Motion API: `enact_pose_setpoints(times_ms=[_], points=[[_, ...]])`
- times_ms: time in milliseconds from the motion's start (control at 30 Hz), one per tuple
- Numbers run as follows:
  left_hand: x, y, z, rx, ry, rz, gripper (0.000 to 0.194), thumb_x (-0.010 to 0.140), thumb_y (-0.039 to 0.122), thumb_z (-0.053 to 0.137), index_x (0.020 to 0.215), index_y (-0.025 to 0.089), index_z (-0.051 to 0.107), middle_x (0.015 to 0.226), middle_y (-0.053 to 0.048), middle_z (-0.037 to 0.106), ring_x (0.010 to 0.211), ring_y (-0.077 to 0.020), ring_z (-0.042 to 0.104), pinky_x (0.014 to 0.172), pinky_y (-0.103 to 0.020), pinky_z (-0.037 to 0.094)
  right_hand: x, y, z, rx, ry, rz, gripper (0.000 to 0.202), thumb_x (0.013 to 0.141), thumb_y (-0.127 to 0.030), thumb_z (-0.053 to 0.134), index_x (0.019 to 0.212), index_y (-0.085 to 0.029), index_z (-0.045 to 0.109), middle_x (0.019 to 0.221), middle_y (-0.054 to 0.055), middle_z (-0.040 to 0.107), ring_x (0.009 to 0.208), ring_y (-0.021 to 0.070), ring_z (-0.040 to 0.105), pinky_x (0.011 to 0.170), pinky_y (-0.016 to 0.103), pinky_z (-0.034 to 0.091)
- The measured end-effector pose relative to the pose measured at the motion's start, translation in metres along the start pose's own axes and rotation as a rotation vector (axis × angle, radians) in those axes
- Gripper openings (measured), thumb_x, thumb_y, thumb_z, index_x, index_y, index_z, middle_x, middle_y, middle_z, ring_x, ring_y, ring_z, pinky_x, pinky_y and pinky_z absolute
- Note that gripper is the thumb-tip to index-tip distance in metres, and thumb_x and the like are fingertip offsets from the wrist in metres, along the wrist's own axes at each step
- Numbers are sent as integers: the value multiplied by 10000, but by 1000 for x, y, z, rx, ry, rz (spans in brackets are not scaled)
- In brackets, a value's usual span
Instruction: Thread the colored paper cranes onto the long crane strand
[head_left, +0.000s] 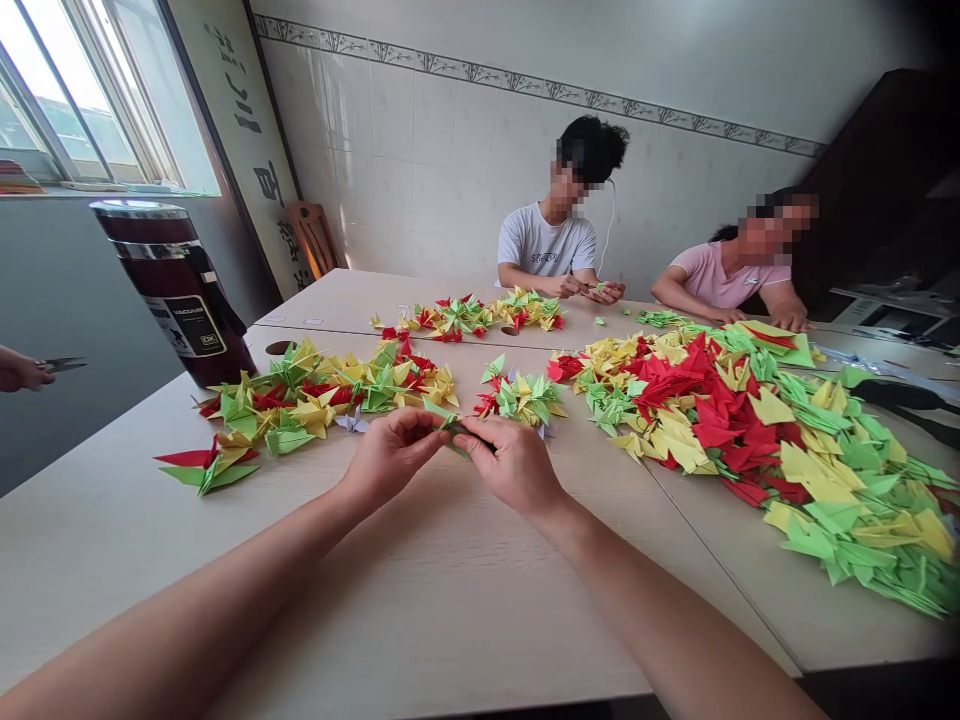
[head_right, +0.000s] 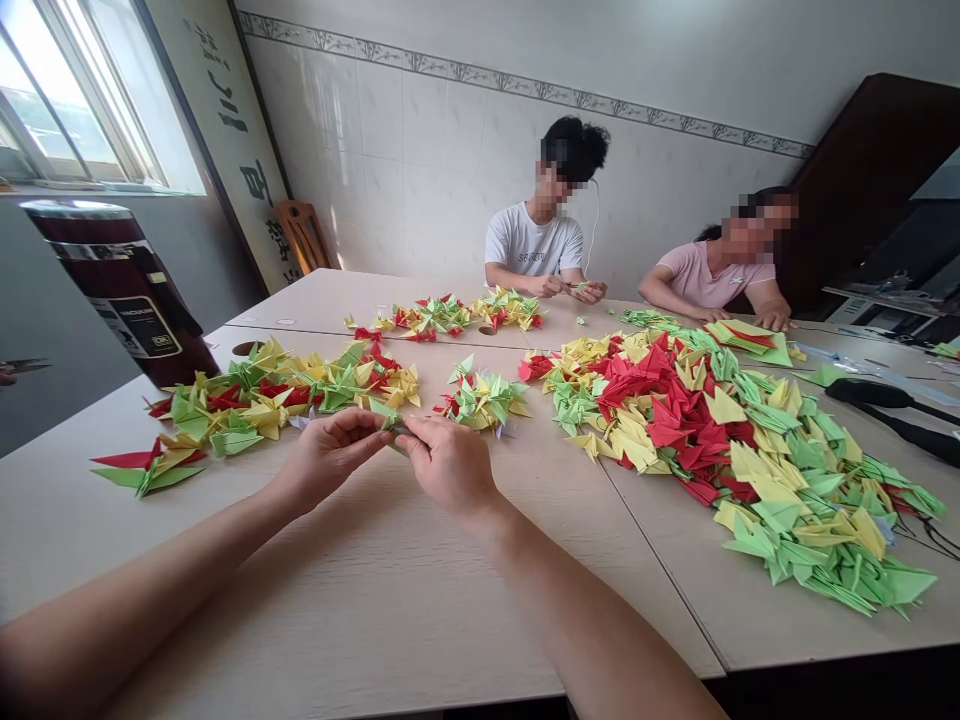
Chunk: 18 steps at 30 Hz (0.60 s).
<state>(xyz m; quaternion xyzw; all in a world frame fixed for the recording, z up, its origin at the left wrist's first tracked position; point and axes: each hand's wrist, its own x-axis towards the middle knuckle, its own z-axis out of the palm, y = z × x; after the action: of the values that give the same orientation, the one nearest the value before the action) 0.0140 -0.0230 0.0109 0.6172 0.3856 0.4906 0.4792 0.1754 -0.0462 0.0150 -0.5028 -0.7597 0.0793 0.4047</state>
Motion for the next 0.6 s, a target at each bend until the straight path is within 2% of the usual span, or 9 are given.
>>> enact_pose_setpoints(times_ms=[133,200,367,533,600], points=[[1,1,-2,-8,42,-5,217,622,345,726,725,167,659,697,-20,655,633,-137,567,590,-236,440,1,-1,-1,145,64,18,232,777,-280,606,994,-220,661,893,40,705,788,181,644,712,289,500],[1,2,-2,-2,25,20,210,623,340,725,721,168,656,695,-18,648,639,-136,562,596,-234,440,1,-2,-1,216,98,16,281,735,-281,641,1008,-215,643,931,42,697,808,180,642,721,288,506],[-2,0,1,52,-99,78,146,681,303,677,750,176,656,712,-25,641,675,-145,574,634,-246,460,2,-2,-1,183,90,-20,73,730,-231,599,771,-187,641,702,14,645,642,143,583,604,244,477],[2,-7,-7,260,57,129,154,705,280,640,829,192,661,806,-46,627,703,-156,578,624,-257,461,12,19,-14,177,308,72,117,744,-291,583,720,-178,602,652,-1,597,596,128,533,568,234,441],[5,-10,-12,371,31,184,162,718,267,616,857,207,674,885,-64,614,777,-181,582,650,-277,469,17,31,-20,159,366,127,137,742,-303,582,712,-170,598,635,-1,592,583,129,524,567,242,435]])
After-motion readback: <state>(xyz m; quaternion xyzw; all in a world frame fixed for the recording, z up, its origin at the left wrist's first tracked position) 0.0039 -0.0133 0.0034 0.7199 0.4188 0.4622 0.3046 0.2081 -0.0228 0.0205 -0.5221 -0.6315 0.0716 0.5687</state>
